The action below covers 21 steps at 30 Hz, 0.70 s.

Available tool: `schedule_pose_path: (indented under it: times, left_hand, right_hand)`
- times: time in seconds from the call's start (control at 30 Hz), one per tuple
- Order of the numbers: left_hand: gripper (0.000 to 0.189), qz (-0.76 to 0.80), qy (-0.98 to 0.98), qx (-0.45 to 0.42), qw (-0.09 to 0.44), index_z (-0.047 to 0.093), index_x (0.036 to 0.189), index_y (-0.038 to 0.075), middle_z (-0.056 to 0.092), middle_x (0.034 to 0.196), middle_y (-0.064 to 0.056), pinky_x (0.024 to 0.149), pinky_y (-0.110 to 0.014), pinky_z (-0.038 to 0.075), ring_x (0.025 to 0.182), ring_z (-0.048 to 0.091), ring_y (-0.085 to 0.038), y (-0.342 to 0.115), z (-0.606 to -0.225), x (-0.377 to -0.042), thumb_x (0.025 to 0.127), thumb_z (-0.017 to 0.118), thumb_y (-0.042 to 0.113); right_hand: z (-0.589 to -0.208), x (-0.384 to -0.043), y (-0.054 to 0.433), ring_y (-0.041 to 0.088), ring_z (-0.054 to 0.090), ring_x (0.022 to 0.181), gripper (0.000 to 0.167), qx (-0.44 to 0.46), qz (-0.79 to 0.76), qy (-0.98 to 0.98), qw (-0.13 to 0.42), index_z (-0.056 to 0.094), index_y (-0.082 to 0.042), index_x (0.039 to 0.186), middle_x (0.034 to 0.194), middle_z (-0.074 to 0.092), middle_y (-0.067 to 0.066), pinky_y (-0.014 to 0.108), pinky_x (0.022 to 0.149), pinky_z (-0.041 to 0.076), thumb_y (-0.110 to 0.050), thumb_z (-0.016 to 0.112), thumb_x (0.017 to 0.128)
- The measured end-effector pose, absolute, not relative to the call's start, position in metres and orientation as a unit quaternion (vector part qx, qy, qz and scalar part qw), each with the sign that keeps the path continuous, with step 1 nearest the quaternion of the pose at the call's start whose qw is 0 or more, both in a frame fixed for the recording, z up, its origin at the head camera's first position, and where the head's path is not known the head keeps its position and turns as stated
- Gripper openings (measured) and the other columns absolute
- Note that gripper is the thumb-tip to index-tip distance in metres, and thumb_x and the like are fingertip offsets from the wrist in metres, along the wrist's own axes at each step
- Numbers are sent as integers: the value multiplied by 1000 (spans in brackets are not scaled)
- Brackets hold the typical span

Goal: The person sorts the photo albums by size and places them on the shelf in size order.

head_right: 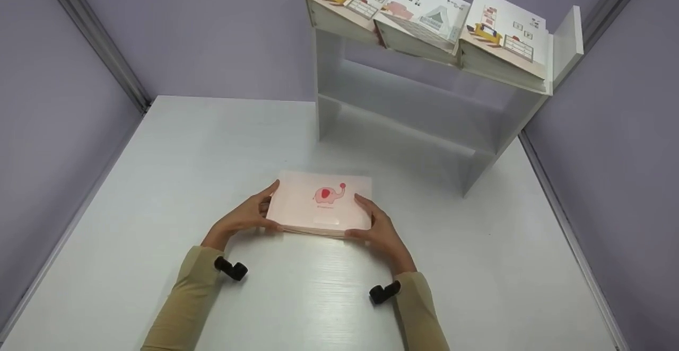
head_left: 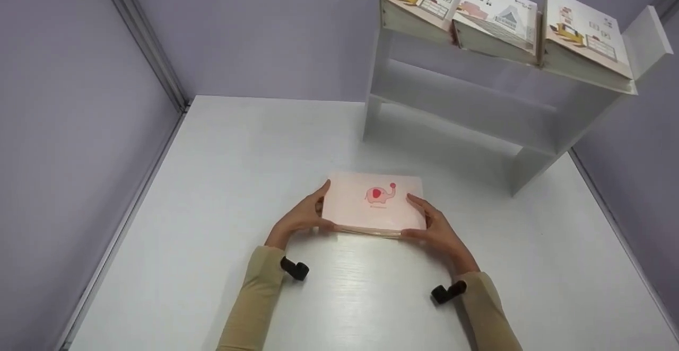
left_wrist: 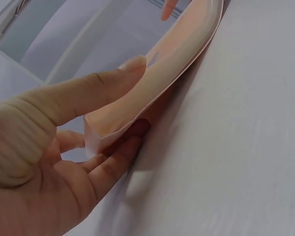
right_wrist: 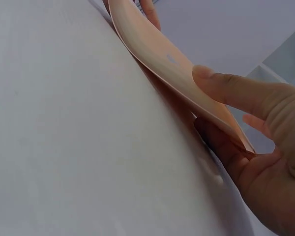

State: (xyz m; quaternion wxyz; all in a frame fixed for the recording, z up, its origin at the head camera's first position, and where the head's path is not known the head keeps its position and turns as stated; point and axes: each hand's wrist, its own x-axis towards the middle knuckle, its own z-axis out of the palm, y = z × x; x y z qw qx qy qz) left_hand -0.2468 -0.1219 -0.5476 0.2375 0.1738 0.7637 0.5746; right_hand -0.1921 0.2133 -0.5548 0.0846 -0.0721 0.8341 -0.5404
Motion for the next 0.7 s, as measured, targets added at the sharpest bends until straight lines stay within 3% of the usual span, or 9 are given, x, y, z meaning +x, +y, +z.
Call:
schedule_pose_path:
  times: [0.13, 0.27, 0.7]
  left_hand:
    - [116, 571, 766, 180, 233, 5, 150, 18, 37, 141, -16, 95, -35, 44, 116, 52, -24, -122, -547, -247, 66, 84, 8]
    - [115, 566, 771, 182, 229, 6, 150, 19, 40, 138, -16, 94, -34, 45, 112, 54, -22, -121, -547, -249, 66, 83, 6]
    - [113, 556, 786, 165, 213, 9, 150, 22, 38, 141, -17, 98, -38, 42, 122, 48, -28, -116, -543, -245, 66, 84, 15]
  right_hand:
    - [-556, -193, 214, 23, 25, 137, 86, -54, -537, 836, 102, 38, -30, 140, 151, 26, 1, 46, 112, 19, -35, 83, 67]
    - [-555, -192, 214, 22, 15, 141, 90, -47, -514, 849, 113, 36, -38, 140, 152, 24, -2, 50, 113, 9, -43, 83, 63]
    - [-555, -190, 215, 25, 9, 142, 94, -35, -509, 852, 114, 32, -42, 141, 153, 22, -4, 57, 111, 2, -39, 84, 63]
